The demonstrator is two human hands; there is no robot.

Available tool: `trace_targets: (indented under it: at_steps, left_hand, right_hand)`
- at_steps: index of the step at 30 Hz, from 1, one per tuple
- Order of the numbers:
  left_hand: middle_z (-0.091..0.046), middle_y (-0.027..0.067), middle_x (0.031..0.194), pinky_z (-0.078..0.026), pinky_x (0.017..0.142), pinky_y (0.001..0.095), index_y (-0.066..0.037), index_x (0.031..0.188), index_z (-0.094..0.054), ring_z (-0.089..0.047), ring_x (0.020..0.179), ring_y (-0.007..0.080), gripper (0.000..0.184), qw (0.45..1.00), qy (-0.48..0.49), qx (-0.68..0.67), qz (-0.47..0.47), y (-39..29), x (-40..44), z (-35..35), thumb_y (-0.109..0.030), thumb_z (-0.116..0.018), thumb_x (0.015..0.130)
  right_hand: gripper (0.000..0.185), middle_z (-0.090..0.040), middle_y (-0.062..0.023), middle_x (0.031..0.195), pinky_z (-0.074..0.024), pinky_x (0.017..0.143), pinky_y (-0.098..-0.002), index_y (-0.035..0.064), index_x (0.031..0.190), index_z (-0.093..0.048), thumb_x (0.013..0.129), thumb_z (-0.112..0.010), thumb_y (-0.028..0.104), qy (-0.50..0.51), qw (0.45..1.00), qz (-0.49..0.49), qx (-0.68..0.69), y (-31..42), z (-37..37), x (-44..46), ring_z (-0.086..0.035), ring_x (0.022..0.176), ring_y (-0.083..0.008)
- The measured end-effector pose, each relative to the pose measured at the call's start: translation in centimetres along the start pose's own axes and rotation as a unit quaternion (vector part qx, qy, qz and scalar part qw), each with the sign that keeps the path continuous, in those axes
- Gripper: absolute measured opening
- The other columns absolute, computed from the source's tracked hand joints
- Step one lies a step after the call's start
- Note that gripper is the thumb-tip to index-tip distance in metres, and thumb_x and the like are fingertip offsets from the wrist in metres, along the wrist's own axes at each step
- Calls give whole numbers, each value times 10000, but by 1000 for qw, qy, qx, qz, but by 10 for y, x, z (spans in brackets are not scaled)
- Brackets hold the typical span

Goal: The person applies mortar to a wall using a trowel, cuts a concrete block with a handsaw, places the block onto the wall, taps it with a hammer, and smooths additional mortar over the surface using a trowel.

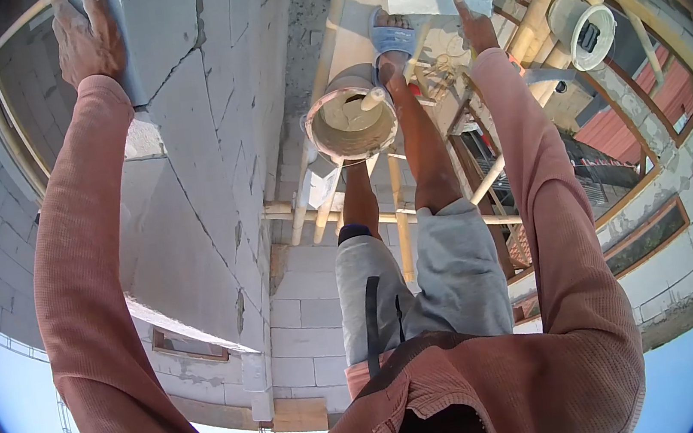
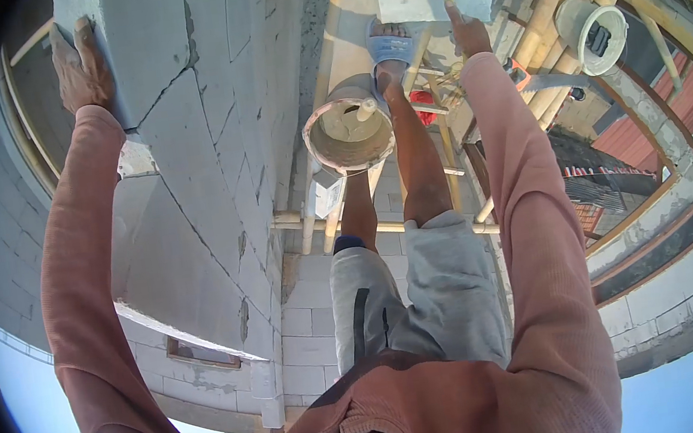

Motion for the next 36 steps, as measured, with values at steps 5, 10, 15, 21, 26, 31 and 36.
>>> trace_targets:
  at_steps: [5, 10, 15, 21, 26, 31, 36]
  left_hand:
    - [-335, 226, 1555, -428, 1085, 489, -207, 1353, -439, -442, 1348, 457, 345, 989, -13, 86, -122, 33, 10, -14, -294, -424, 1019]
    - [-367, 236, 1535, -445, 1065, 492, -174, 1367, -429, -453, 1338, 456, 420, 991, -8, 83, -107, 17, 8, -2, -332, -429, 977]
    - [-388, 218, 1540, -440, 1055, 497, -158, 1405, -416, -514, 1286, 440, 556, 991, 0, 87, -106, 25, 7, -12, -468, -460, 945]
    - [-402, 215, 1530, -438, 1057, 495, -154, 1417, -413, -517, 1285, 436, 578, 997, -56, 38, -47, 0, -11, -2, -486, -453, 946]
    - [-415, 213, 1522, -436, 1058, 493, -150, 1426, -410, -520, 1285, 433, 596, 997, -83, 6, -9, -15, -19, 7, -501, -446, 947]
    - [-427, 211, 1514, -434, 1060, 491, -146, 1436, -407, -522, 1284, 430, 614, 995, -93, -14, 24, -17, -23, 16, -517, -440, 947]
    - [-439, 208, 1506, -432, 1061, 489, -143, 1446, -405, -525, 1284, 427, 633, 994, -93, -31, 42, -20, -25, 18, -532, -433, 948]
  right_hand:
    - [652, -617, -298, 1218, -464, 987, -537, 43, 1330, -526, 996, -445, 597, -98, 971, 92, -198, -74, -10, 78, -581, 1172, -471]
    - [456, -536, -232, 1268, -450, 994, -508, 43, 1279, -574, 950, -615, 356, -376, 855, 249, -258, -17, -29, -27, -556, 1159, -426]
    - [358, -543, -138, 1285, -368, 1062, -507, 103, 1210, -629, 891, -635, 265, -68, 758, 577, -296, 44, -154, -168, -482, 1253, -319]
    - [424, -586, -85, 1213, -414, 989, -475, 95, 1342, -571, 939, -556, 228, -24, 507, 539, -673, -28, -289, -156, -524, 1161, -276]
    - [366, -625, -84, 1093, -492, 845, -397, 28, 1220, -611, 919, -590, 236, 121, 541, 433, -711, -28, -274, -173, -612, 1012, -250]
    - [264, -636, -109, 1037, -588, 668, -356, 5, 1108, -647, 935, -572, 189, 130, 686, 385, -604, -32, -194, -230, -679, 998, -242]
    - [366, -588, -98, 1174, -566, 842, -398, 75, 1256, -582, 901, -600, 166, 125, 706, 366, -593, -25, -148, -259, -662, 1047, -266]
Point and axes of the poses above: each hand's wrist, its own x-axis towards the middle knuckle, its own z-axis out of the back of the hand, y = z × x, the point moved 6 cm from there along x, towards the middle knuckle
